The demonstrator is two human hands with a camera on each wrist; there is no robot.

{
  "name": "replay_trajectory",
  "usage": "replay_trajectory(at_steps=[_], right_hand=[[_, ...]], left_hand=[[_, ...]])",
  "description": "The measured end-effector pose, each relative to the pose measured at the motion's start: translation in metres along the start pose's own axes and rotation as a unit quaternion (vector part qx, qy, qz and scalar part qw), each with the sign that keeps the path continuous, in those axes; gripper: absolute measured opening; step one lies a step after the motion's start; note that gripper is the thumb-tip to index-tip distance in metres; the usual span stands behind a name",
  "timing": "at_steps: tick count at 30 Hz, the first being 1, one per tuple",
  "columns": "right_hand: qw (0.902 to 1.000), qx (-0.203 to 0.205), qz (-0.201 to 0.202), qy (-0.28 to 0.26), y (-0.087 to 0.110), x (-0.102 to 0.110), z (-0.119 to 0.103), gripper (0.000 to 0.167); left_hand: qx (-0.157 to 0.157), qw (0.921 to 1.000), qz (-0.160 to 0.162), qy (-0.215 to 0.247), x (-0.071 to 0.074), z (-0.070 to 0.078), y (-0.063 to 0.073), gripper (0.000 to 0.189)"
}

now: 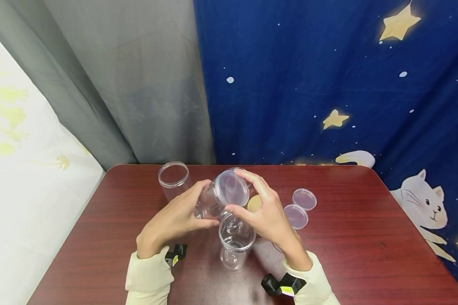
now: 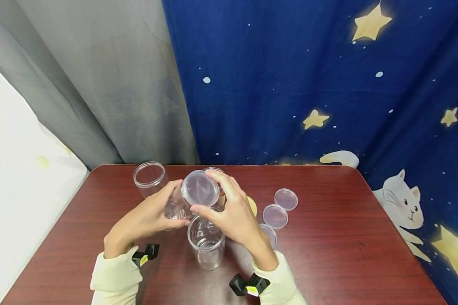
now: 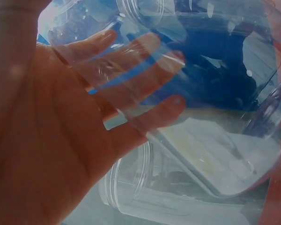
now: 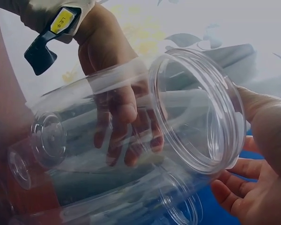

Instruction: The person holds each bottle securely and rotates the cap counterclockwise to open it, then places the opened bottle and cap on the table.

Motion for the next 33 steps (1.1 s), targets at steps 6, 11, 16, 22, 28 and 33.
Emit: replay_trajectory(at_steps=[6,11,16,22,28,33], right_hand=[[0.9997,0.007,-0.018,-0.016,-0.0014,-0.0007,-0.0012,0.074],[0.9987,0.007,-0.044,-0.026,-0.0011,-0.0031,0.0006,0.075],[0.9958,0.012,-0.081,-0.041,-0.0001,-0.0071,0.0018,0.075],[0.9939,0.017,-0.098,-0.047,0.0007,-0.0082,-0.0006,0.075],[0.9969,-0.004,-0.076,-0.019,0.0006,-0.0048,0.002,0.086],[0.9989,-0.017,-0.037,0.023,0.0003,-0.0003,0.0054,0.089]], left_hand=[[-0.002,1.0,-0.003,0.005,-0.0004,-0.0002,-0.0008,0.087],[0.002,0.9999,-0.006,0.014,-0.0008,-0.0009,-0.0003,0.085],[0.002,0.9998,-0.009,0.016,-0.0013,-0.0024,-0.0003,0.086],[-0.004,0.9999,-0.009,0.013,-0.0011,-0.0019,-0.0006,0.086],[-0.008,0.9999,-0.005,0.009,-0.0012,0.0006,-0.0006,0.086],[-0.006,1.0,-0.004,0.001,-0.0019,0.0013,-0.0005,0.087]])
Point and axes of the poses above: each hand's wrist, its own y-axis away from the middle knuckle, its own x-axis out of the back of the hand, z = x × y, the point moved 10 cm from there along -y, towards the middle knuckle, and after that the axes turned 3 degrees about -z, right-handed, at the moved point
